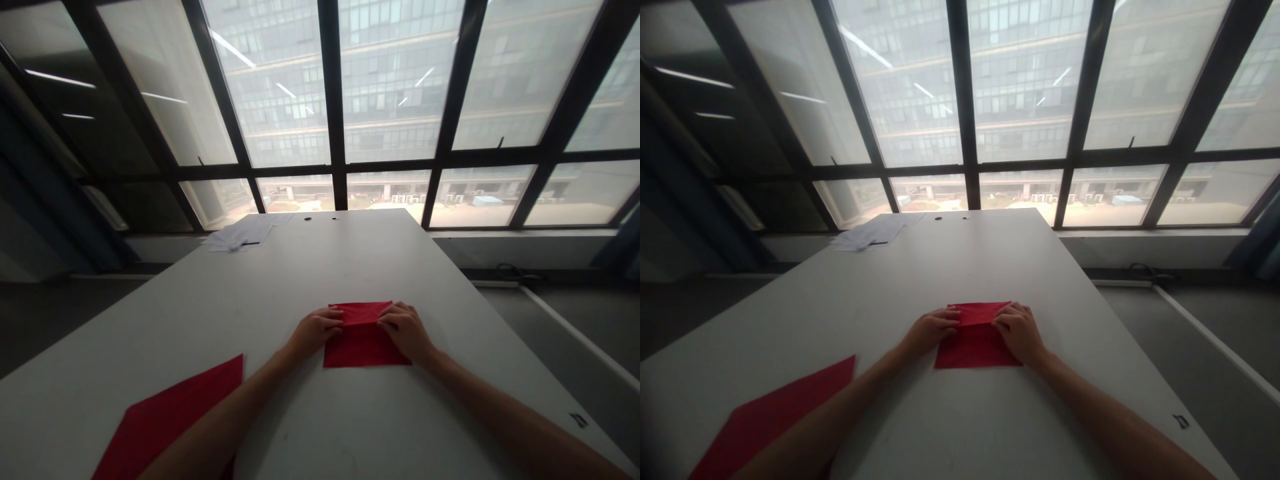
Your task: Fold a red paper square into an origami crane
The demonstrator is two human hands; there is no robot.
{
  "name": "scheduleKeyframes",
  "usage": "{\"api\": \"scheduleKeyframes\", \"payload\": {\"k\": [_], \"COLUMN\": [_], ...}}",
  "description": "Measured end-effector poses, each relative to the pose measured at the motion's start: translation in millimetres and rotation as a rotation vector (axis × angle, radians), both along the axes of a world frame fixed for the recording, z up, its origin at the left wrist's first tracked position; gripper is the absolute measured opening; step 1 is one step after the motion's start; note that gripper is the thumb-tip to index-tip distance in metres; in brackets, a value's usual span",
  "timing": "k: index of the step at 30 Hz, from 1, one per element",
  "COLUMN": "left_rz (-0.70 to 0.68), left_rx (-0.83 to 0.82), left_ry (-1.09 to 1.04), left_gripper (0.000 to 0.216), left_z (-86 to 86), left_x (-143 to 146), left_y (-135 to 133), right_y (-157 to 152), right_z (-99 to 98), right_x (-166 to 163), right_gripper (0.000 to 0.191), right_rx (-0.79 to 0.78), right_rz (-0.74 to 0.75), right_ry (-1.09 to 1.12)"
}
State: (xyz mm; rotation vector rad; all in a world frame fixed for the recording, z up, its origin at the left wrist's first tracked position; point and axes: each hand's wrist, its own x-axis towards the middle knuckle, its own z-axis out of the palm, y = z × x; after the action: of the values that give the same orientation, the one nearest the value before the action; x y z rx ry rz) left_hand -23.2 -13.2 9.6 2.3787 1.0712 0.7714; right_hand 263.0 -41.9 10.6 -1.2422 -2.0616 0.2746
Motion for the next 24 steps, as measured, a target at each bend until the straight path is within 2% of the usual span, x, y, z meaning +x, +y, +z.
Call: {"api": "scheduleKeyframes", "payload": {"k": [7,11,16,21,24], "left_rz": [0.040,0.081,0.063,0.004,0.010], "left_rx": [0.020,0.033,0.054,0.105,0.118], "left_ry": [-0.132,-0.083,0.133,0.204,0.173], "left_gripper": [0.024,0.027,0.066,0.035,0.030], "left_z": [-0.7,-1.0,2.6,4.1,3.7], "left_x": [-1.6,-2.9,-0.9,1.0,1.1], "left_y": [-0.3,-0.3,-2.6,-2.5,-1.7], "right_y": [-2.2,-0.8,0.2,0.0,1.3], "right_z": [4.0,2.4,0.7,-0.6,-1.4], "right_x": [2.4,5.2,7.8,8.0,8.2], "right_gripper": [0.019,0.022,0.025,0.024,0.027], "right_rx": [0.017,-0.003,-0.045,-0.048,-0.039], "right_rz": [-0.009,0.017,0.096,0.086,0.072], "right_ry": [-0.018,-0.022,0.013,0.022,-0.021]}}
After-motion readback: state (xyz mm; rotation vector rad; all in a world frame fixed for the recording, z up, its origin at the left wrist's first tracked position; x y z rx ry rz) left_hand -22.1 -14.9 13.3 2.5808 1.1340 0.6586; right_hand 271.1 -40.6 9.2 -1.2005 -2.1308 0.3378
